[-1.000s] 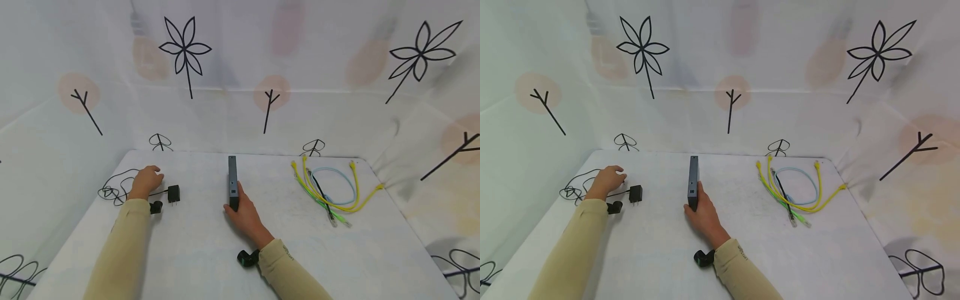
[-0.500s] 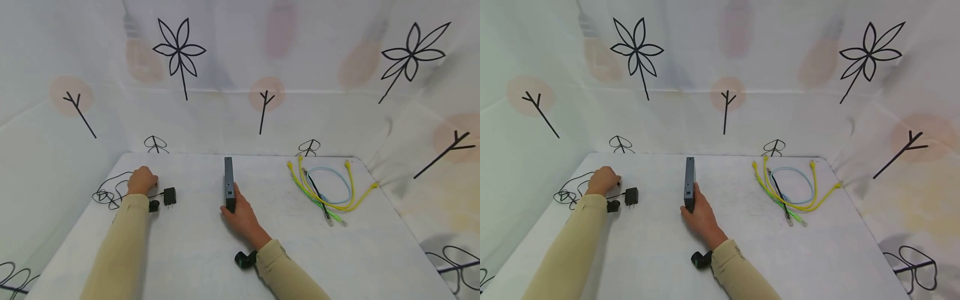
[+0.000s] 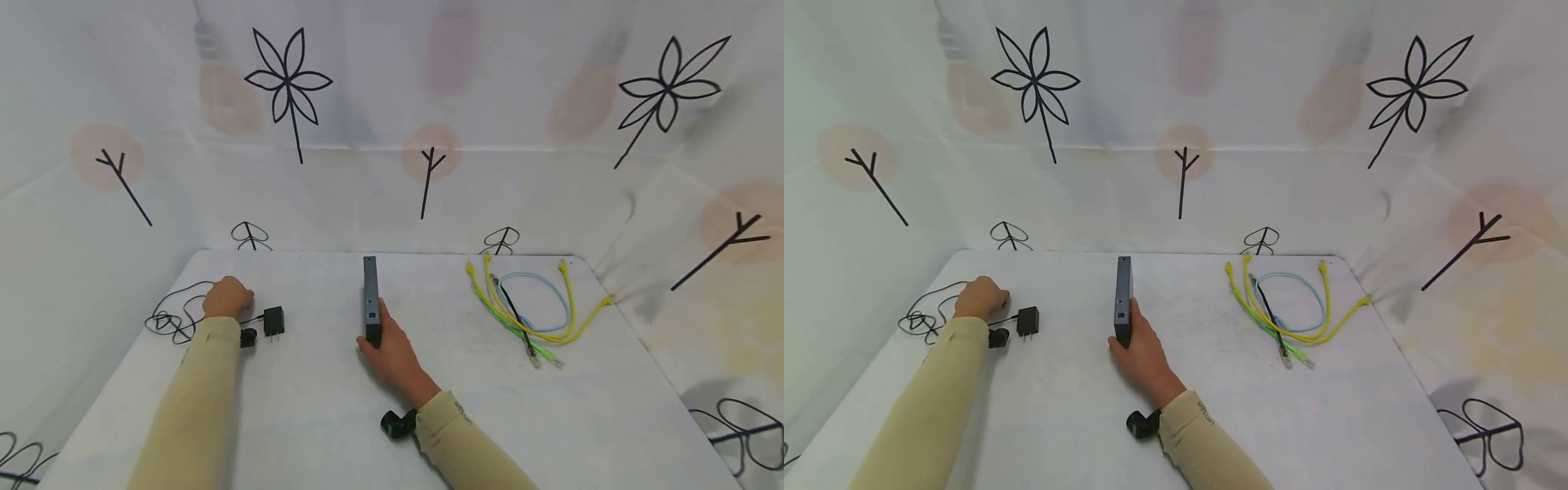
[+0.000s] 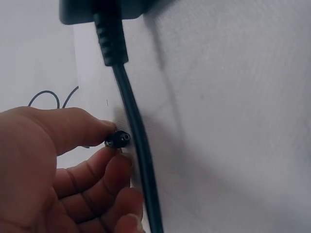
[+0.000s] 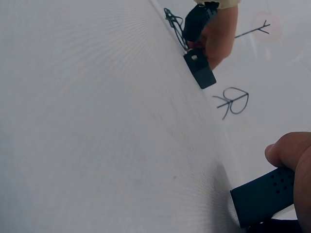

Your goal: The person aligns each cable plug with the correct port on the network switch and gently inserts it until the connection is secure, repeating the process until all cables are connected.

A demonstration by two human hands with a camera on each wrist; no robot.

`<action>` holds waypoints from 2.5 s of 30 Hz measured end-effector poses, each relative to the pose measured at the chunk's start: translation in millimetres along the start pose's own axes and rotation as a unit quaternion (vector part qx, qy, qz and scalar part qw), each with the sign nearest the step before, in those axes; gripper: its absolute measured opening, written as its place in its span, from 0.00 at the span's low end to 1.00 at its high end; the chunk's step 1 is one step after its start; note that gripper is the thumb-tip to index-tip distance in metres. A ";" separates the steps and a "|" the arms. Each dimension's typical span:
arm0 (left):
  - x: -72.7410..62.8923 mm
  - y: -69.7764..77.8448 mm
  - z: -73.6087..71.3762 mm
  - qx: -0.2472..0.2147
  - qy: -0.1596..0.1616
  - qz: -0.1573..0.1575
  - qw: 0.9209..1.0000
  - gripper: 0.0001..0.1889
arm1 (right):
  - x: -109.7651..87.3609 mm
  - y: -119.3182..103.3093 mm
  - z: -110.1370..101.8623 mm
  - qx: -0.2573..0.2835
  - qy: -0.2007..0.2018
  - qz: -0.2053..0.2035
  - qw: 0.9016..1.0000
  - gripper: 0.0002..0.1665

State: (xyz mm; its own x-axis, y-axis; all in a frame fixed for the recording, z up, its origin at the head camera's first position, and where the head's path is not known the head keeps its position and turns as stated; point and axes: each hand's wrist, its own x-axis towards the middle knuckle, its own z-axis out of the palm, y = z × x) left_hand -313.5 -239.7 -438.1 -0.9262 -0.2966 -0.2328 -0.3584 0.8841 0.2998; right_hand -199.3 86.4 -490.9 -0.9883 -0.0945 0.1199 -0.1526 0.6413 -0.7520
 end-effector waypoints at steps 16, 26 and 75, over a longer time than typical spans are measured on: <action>10.0 -2.9 -3.5 -0.163 -0.029 -0.031 0.986 0.22 | 1.6 1.4 -1.0 -0.003 0.004 -0.009 1.000 0.51; 3.7 -2.5 -1.2 -0.329 -0.071 -0.043 0.941 0.24 | 1.3 1.3 -1.1 -0.004 -0.001 -0.006 1.000 0.51; -83.5 55.7 7.5 -0.409 -0.049 0.160 0.897 0.16 | 0.3 0.6 -1.2 0.004 -0.004 -0.012 1.000 0.49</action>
State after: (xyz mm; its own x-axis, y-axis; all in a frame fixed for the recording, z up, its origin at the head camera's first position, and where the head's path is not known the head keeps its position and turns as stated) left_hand -255.3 -163.0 -408.9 -0.9966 -0.0059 -0.0817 -0.0787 0.3455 0.9351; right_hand -199.7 87.7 -490.6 -0.9843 -0.1166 0.1328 -0.1767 0.6332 -0.7535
